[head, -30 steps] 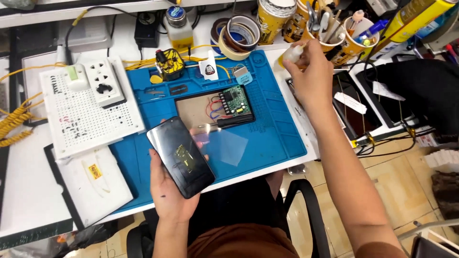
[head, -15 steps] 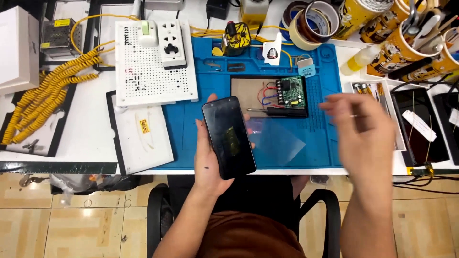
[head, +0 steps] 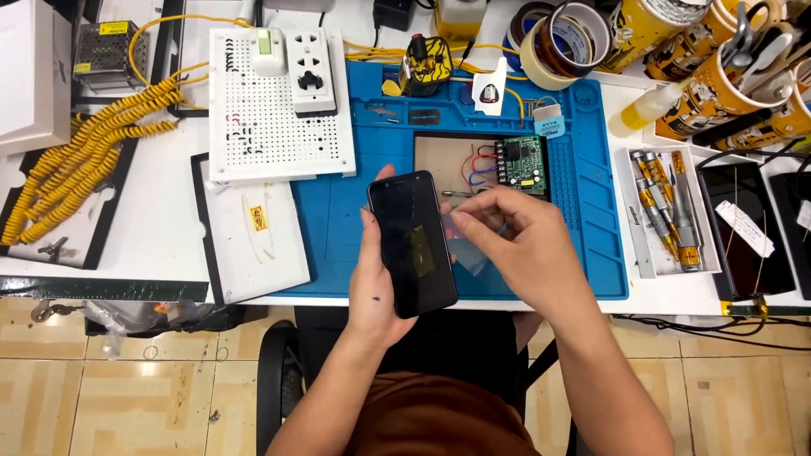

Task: Applying adhesive to the frame of a smartphone during a repair process.

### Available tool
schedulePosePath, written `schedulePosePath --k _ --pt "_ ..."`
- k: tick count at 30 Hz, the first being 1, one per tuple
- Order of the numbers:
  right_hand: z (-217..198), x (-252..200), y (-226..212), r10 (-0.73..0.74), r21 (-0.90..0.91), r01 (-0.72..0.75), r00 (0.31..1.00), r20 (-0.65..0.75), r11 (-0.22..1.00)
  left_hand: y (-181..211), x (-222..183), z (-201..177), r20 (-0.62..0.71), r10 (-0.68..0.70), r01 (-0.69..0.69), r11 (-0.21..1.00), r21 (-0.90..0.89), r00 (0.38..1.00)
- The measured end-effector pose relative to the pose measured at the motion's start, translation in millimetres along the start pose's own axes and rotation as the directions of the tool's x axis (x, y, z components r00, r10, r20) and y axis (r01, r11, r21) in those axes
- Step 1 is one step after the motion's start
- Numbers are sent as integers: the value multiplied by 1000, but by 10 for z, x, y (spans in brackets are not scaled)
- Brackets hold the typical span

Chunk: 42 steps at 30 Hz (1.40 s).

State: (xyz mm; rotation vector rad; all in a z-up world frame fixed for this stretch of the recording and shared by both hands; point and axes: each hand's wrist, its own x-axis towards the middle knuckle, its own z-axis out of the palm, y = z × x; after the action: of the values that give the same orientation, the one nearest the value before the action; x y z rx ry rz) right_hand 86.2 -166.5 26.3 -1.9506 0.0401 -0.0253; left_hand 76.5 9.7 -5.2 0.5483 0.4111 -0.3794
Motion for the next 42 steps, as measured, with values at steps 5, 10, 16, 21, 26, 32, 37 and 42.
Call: schedulePosePath --k 5,10,16,21,26,32,37,42 --pt "-105 15 -34 -16 -39 20 995 98 999 39 -23 43 -16 -1 1 1000 3 1000" --pt "-60 -85 -19 -214 -248 197 976 -43 949 3 -23 30 -7 29 -29 1000 2 1000" --pt "24 -123 33 -246 -358 220 969 -28 907 -145 87 -215 100 83 -80 996 -40 991" --pt "124 -180 45 -229 -283 197 970 -84 939 -193 -6 -172 216 235 -259 962 88 948" --pt "341 -331 65 -283 -274 205 915 -287 940 -238 8 -175 195 277 -295 953 67 941" --pt "520 -393 4 -362 -386 219 864 -350 896 -300 11 -187 188 343 -366 925 104 920" --pt "447 -345 -29 -430 -458 276 859 -277 845 -255 107 -199 133 338 -352 931 100 932" --pt "299 -304 -82 -430 -457 296 875 -222 838 -203 207 -60 3 333 -323 914 243 943"
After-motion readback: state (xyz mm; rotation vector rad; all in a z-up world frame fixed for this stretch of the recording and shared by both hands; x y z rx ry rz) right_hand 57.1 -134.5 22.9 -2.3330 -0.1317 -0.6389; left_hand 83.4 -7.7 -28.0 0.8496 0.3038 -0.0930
